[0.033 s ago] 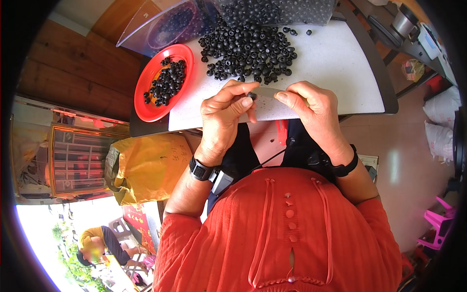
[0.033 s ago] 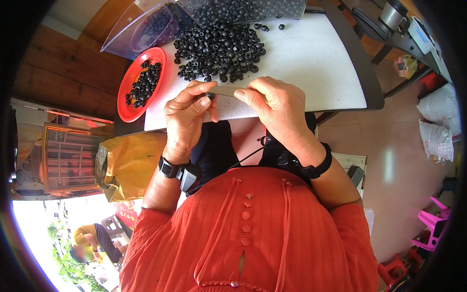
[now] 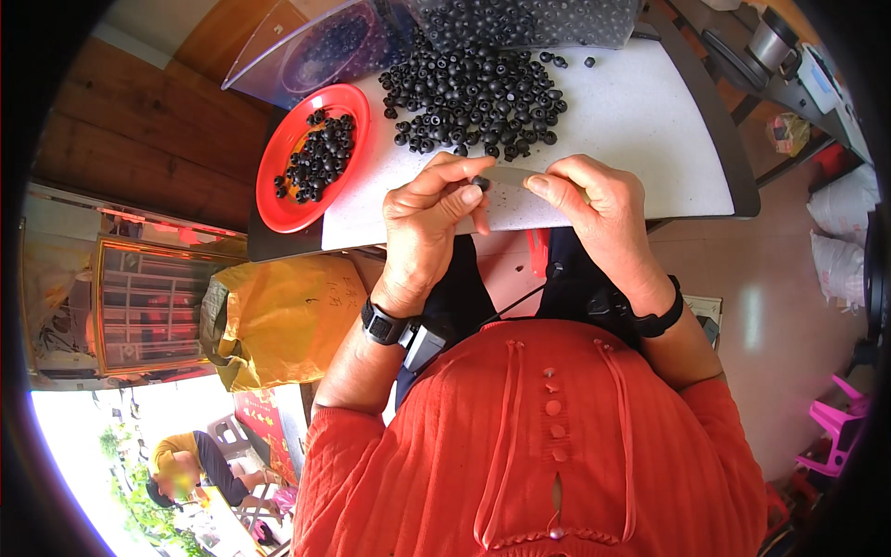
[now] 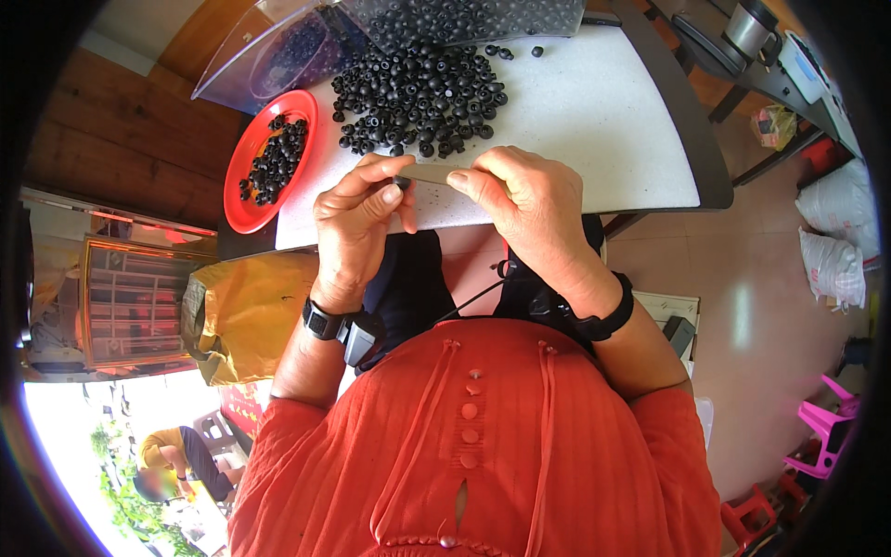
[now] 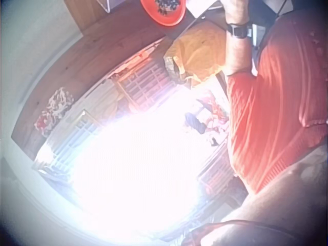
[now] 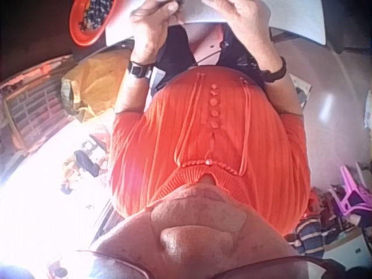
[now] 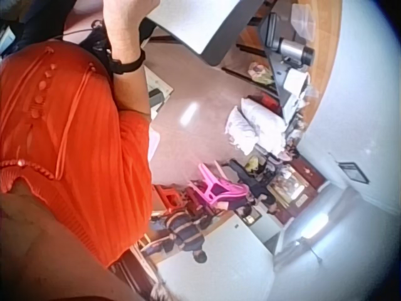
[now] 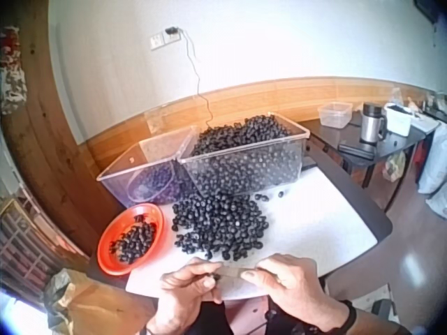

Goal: Using a small knife to slice or remove pits from black berries on a cutting board.

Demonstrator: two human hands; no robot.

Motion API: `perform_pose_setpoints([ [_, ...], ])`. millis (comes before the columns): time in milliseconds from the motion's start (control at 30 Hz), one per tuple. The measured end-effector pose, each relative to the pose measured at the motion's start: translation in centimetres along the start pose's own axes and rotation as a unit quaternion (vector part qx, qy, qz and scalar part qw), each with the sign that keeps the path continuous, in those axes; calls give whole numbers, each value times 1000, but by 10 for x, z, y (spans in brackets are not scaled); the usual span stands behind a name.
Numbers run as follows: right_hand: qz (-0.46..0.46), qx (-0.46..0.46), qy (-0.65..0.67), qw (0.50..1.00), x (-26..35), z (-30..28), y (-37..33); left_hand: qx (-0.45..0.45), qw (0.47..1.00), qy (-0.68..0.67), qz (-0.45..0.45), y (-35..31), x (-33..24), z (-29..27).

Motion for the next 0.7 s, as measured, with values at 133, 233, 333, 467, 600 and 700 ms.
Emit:
perform_pose_setpoints([
  [133, 0, 5, -2, 1000, 1, 0, 0, 7, 1000, -3, 4, 1, 0, 0],
  [233, -6, 3, 5, 1000, 1, -1, 1, 9, 1000, -4, 3, 1, 0, 2],
  [333, -4, 7, 12, 1000, 0, 0, 1, 9, 1000, -12, 2, 1, 0, 3],
  [467, -20, 6, -10, 1000, 2, 0, 2, 5, 1000, -10, 7, 1, 0, 3],
  [600, -44, -3, -24, 999, 3, 0, 1, 1, 1000, -3, 13, 0, -1, 5],
  [700, -56, -4, -35, 998, 4, 0, 1, 4, 1000, 0, 11, 0, -1, 4],
])
Point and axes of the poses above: each hand's wrist, its own y-axis towards the middle knuckle, its own z-axis out of the palm, x = y × z, the point moved 6 cm from there along y, towards the middle knuckle, and after that the axes turned 6 degrees about -z, right-handed, at the moved point
